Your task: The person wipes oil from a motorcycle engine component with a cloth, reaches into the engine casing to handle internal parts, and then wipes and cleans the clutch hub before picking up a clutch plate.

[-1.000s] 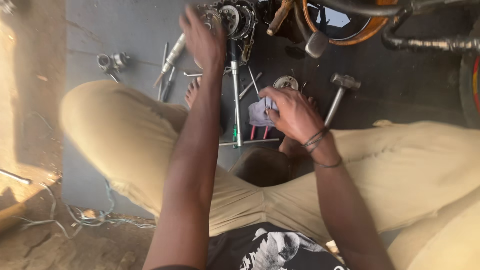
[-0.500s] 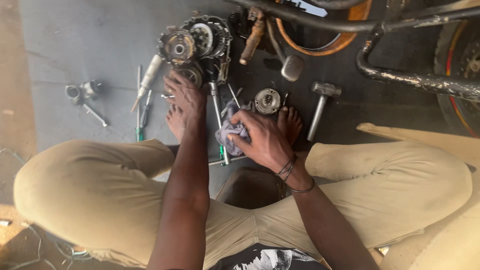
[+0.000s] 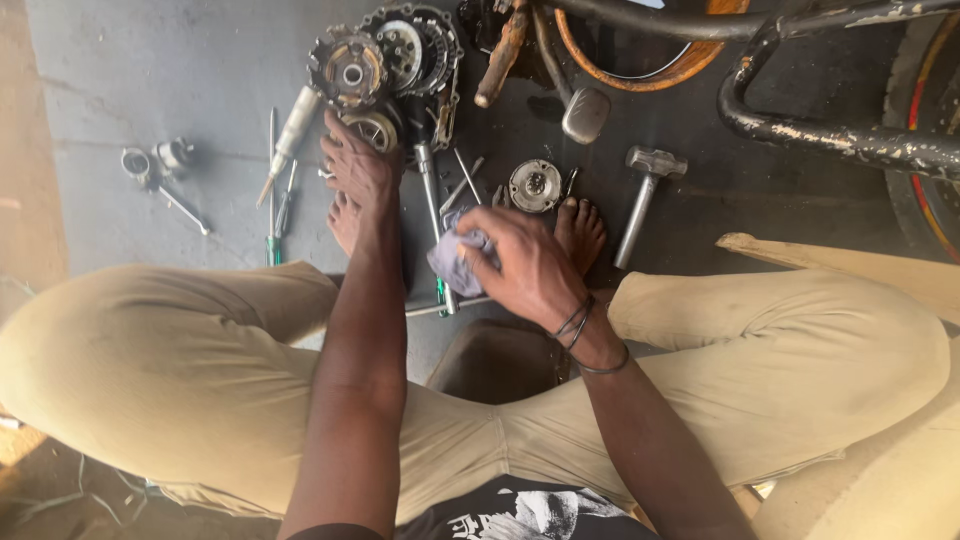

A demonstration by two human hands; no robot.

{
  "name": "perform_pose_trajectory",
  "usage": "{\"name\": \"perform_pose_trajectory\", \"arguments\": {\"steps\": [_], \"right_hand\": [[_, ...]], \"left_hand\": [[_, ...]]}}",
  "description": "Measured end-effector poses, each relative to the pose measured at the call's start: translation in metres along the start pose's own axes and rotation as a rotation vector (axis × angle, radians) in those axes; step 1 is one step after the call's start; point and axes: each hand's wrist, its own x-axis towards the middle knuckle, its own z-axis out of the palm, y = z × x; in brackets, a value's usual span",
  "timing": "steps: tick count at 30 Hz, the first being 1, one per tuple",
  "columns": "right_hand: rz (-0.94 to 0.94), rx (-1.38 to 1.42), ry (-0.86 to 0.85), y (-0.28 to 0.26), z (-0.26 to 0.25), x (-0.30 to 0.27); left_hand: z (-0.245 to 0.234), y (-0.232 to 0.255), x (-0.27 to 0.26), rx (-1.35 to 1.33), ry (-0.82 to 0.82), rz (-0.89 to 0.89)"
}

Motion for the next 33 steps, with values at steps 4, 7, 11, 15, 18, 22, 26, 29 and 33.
{"name": "perform_pose_trajectory", "arguments": {"steps": [4,7,11,15,18,22,26,29,33], "right_hand": [[-0.059,-0.023,0.087,0.001,-0.006,0.000],[-0.096,-0.049,0.118,-0.004,-0.009,0.000],[0.028,-0.007,0.041,-0.013,-0.015,-0.003],[-0.122,0.056,0.177,-0.012,-0.025,-0.003],[-0.026,0.049,0.232,-0.006,-0.033,-0.006],[0.062,0.418,0.282,0.006,-0.044,-0.001],[0.006,0.986,0.407,0.013,-0.061,-0.014],[-0.015,1.315,0.388,0.008,-0.080,-0.027],[-0.146,1.393,0.424,-0.014,-0.094,-0.042]], "left_hand": [[-0.009,-0.010,-0.003,-0.162,-0.086,-0.012],[-0.013,-0.012,0.007,-0.139,-0.163,-0.024],[-0.016,-0.022,0.011,-0.174,-0.185,0.020],[-0.020,-0.023,0.016,-0.144,-0.169,0.058],[-0.033,-0.031,0.012,-0.139,-0.304,0.048],[-0.055,-0.012,-0.005,-0.298,-0.335,-0.052],[-0.138,0.032,-0.065,-0.918,-0.532,-0.101],[-0.206,0.058,-0.101,-1.291,-0.780,0.080],[-0.265,0.079,-0.124,-1.391,-0.985,0.347]]}}
